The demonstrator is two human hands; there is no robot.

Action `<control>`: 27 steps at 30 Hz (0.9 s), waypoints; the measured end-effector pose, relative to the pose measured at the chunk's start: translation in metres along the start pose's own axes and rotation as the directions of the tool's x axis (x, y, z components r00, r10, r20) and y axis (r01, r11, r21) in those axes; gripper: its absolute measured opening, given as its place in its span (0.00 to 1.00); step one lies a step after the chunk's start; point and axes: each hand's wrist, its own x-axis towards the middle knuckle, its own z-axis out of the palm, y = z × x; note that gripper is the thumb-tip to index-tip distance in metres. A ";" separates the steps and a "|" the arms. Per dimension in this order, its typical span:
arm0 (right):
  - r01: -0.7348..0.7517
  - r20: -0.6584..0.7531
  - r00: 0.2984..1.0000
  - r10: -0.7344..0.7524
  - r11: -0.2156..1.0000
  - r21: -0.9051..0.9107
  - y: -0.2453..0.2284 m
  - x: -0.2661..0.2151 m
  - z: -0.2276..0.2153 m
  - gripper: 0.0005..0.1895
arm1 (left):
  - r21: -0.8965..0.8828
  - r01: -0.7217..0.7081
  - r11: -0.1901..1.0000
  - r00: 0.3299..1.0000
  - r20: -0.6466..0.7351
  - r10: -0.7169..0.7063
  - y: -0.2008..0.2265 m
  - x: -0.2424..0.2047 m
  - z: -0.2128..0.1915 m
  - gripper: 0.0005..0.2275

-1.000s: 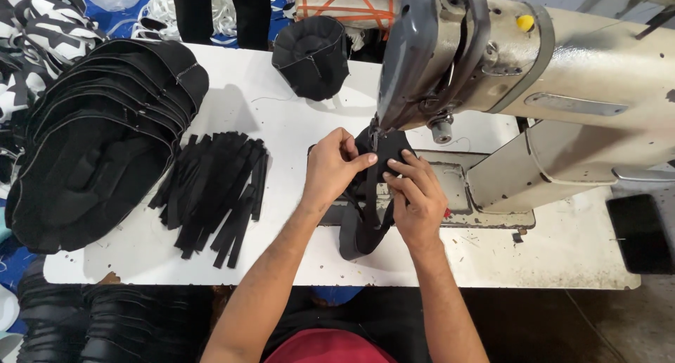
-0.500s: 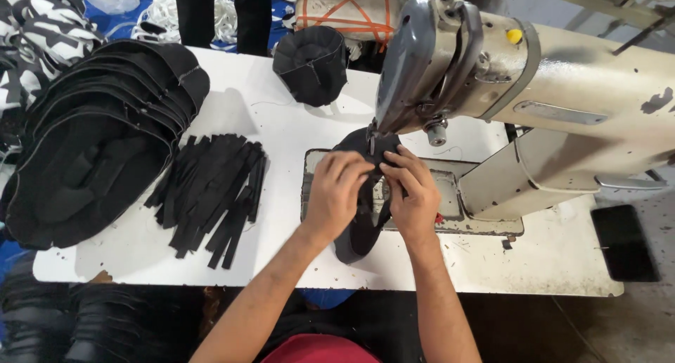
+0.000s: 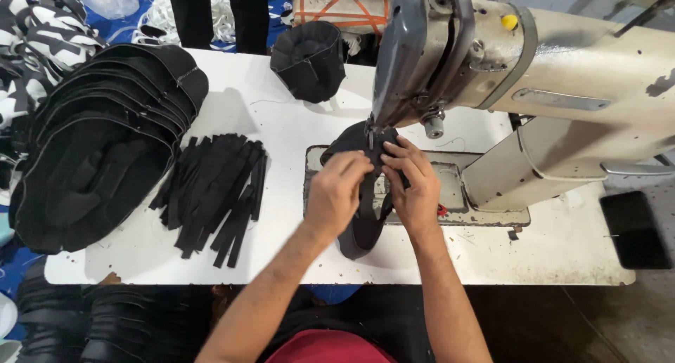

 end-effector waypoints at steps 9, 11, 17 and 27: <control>0.001 -0.008 1.000 -0.001 0.999 -0.050 0.005 0.005 0.006 0.09 | 0.090 -0.114 0.989 0.991 -0.056 0.119 -0.008 -0.005 0.012 0.09; 0.001 0.012 1.000 0.000 0.998 -0.067 0.004 0.004 0.004 0.11 | 0.069 -0.088 0.994 0.994 -0.051 0.092 -0.011 -0.003 0.014 0.08; -0.144 0.181 0.969 0.168 0.980 -0.136 0.012 0.005 -0.026 0.22 | 0.069 -0.074 0.995 0.997 -0.017 0.075 -0.015 0.004 0.011 0.11; -0.208 -0.336 0.942 -0.010 0.767 -0.607 0.117 -0.053 -0.167 0.32 | 0.134 -0.101 0.986 0.995 0.021 0.100 -0.017 0.006 0.011 0.12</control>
